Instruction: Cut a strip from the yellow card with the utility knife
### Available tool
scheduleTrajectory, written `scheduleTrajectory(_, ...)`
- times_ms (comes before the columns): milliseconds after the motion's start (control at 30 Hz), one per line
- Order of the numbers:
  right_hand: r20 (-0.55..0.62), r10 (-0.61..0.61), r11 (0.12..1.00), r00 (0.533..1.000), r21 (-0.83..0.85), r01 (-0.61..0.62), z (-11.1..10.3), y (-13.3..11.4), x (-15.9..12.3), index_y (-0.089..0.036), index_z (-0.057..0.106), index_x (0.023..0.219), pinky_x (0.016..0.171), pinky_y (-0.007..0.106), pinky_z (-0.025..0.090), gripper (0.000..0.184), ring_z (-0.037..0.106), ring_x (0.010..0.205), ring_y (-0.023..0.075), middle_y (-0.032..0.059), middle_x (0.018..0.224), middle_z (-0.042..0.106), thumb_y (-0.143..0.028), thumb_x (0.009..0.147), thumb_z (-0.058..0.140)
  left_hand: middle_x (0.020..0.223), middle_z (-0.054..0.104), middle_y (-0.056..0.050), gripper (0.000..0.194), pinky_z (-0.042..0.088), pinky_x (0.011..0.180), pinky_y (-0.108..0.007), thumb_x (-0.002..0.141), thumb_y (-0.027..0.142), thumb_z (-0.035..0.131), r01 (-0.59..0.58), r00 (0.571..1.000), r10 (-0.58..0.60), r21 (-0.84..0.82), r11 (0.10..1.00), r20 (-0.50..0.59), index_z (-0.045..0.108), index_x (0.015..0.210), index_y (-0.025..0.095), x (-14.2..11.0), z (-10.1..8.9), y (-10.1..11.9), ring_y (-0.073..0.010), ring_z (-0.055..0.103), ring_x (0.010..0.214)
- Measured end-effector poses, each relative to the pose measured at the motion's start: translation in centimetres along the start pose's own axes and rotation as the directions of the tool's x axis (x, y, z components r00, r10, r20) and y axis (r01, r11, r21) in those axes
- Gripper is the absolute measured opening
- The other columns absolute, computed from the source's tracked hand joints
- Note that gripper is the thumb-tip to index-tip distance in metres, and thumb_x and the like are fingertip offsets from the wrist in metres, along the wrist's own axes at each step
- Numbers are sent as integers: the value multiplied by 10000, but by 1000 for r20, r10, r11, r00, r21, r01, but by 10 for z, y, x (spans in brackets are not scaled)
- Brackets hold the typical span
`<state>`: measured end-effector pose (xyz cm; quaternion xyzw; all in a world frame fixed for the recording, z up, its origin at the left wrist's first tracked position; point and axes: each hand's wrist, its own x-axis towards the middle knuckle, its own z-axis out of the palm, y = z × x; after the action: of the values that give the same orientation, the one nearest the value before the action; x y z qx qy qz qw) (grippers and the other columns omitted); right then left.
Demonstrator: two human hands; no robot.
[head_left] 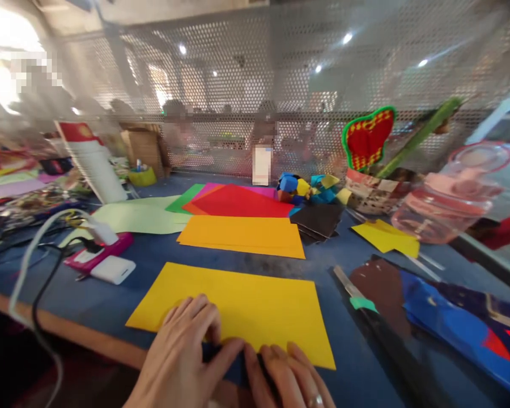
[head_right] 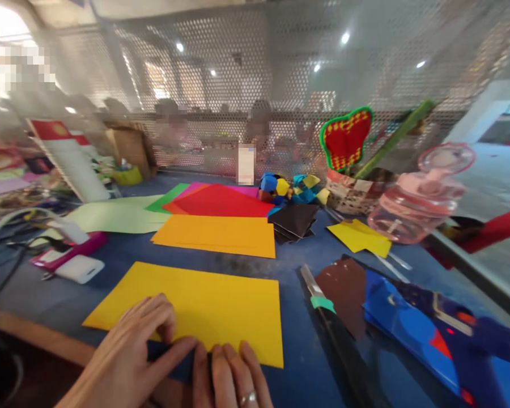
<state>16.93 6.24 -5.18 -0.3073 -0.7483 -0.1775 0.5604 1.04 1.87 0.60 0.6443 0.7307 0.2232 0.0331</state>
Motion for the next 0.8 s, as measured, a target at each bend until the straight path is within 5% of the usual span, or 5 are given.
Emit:
scheduleTrajectory(67, -105, 85, 996, 991, 2, -85, 7, -7, 1, -236, 745, 759, 1060, 286, 450, 342, 669, 712, 112, -20, 695, 699, -163, 977, 492, 694, 544, 11, 397, 347, 639, -293, 843, 524, 612, 128, 980, -130, 22, 991, 153, 474, 647, 206, 7, -10, 0, -170, 527, 684)
scheduleTrajectory(200, -206, 170, 985, 964, 21, -170, 18, -16, 1, -246, 730, 670, 1009, 259, 463, 430, 632, 689, 113, -10, 622, 681, -197, 1005, 464, 488, 400, 26, 576, 184, 529, -300, 776, 669, 587, 252, 828, -345, 256, 933, 441, 423, 485, 199, 27, -35, 3, -126, 359, 508)
scheduleTrajectory(333, -238, 230, 973, 944, 38, -228, 24, -19, -3, -252, 720, 640, 1014, 261, 453, 443, 614, 678, 118, -2, 592, 668, -181, 992, 459, 415, 424, 15, 586, 275, 504, -261, 838, 623, 508, 198, 706, -286, 208, 958, 647, 521, 434, 199, 46, -52, 5, -109, 400, 445)
scheduleTrajectory(533, -235, 263, 964, 936, 38, -262, 25, -21, -5, -250, 717, 655, 990, 274, 455, 341, 615, 661, 126, -5, 577, 661, -105, 907, 540, 427, 486, -4, 544, 336, 450, -213, 880, 491, 484, 323, 452, -275, 131, 937, 848, 556, 432, 190, 62, -61, 9, -98, 427, 397)
scheduleTrajectory(800, -215, 190, 982, 958, 28, -189, 19, -15, -6, -218, 729, 727, 934, 272, 503, 329, 657, 619, 99, -26, 648, 670, -119, 939, 498, 403, 437, 15, 497, 287, 400, -224, 870, 454, 498, 390, 381, -342, 187, 902, 859, 511, 446, 195, 61, -63, 7, -102, 374, 366)
